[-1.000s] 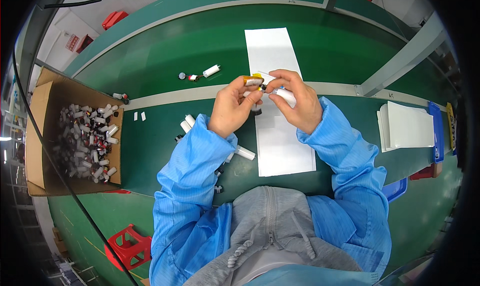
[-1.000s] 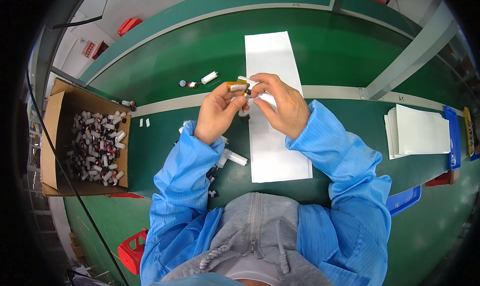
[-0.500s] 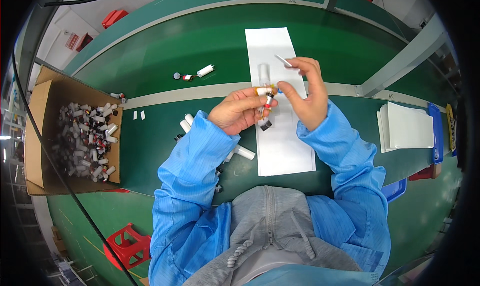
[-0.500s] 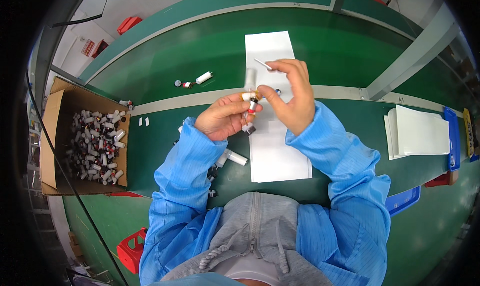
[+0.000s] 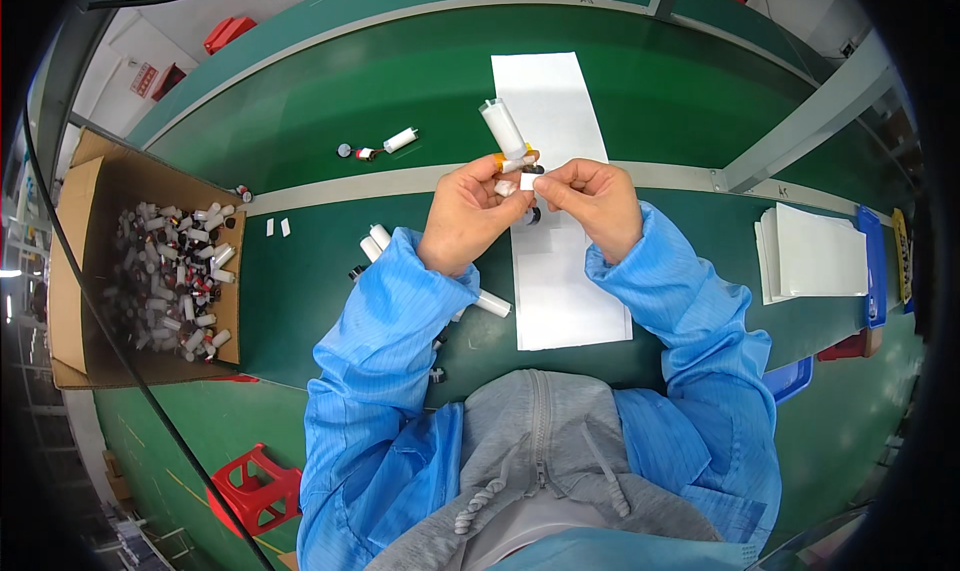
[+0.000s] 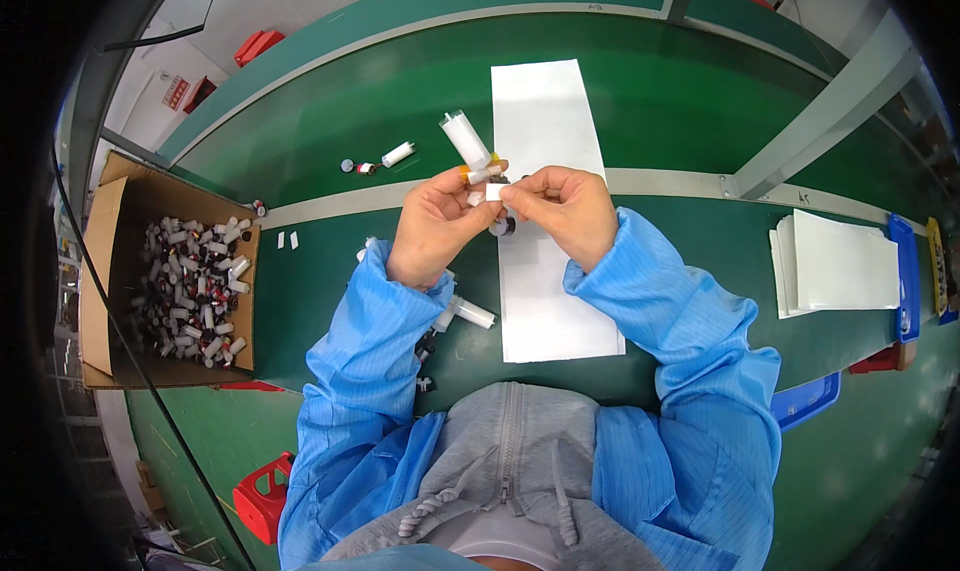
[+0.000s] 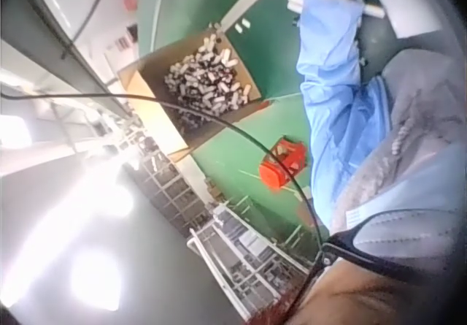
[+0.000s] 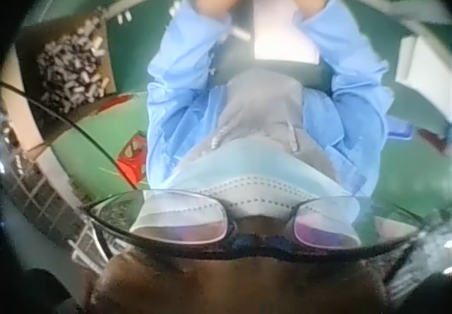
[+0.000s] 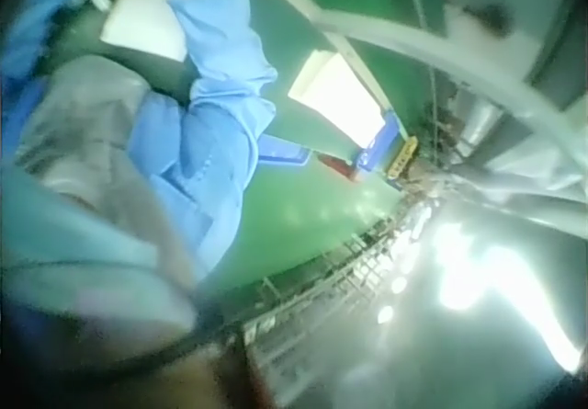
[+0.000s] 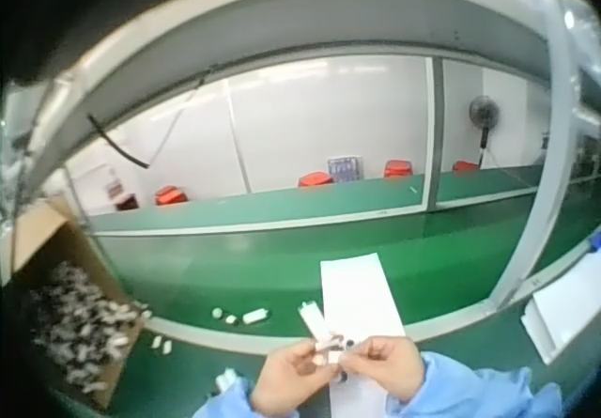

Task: The person assembles small plastic housings by hand, inserting electronic components into them and then attaching colored caps.

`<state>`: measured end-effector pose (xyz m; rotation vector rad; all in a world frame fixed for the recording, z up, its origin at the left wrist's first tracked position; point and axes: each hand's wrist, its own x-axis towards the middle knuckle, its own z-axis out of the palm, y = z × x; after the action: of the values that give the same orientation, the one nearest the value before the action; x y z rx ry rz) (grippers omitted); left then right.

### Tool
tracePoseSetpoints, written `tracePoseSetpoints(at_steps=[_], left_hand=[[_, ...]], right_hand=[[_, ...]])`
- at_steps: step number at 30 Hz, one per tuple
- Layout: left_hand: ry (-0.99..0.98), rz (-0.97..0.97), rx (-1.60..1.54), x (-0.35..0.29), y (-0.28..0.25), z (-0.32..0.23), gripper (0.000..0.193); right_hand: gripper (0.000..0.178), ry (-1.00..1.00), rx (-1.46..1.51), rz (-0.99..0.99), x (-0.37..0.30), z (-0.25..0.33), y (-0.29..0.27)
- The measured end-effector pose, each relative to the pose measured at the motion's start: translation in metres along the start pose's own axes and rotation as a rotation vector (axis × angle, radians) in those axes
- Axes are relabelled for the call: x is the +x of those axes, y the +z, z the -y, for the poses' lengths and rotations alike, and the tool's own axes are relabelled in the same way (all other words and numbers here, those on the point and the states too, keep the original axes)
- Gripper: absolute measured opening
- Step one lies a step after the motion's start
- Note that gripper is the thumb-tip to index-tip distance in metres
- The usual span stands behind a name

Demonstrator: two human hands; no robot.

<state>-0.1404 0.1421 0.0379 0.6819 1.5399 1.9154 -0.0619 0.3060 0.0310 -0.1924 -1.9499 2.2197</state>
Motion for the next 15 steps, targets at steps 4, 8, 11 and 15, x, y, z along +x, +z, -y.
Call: tracePoseSetpoints(at_steps=[4,8,11,15], left_hand=[[0.239,0.029,0.271,0.001,-0.001,0.002,0.036],[0.007,0.097,-0.057,-0.001,-0.003,-0.013,0.030],[-0.039,0.210,-0.079,0.003,-0.018,-0.007,0.026],[0.204,-0.209,0.314,0.021,-0.052,-0.006,0.030]], right_hand=[[0.016,-0.041,-0.070,0.013,0.005,-0.003,-0.005],[0.019,0.081,-0.033,0.122,0.008,-0.008,-0.013],[0.017,0.332,0.069,0.329,0.015,-0.015,-0.013],[0.026,0.119,-0.150,0.457,-0.003,-0.055,0.007]])
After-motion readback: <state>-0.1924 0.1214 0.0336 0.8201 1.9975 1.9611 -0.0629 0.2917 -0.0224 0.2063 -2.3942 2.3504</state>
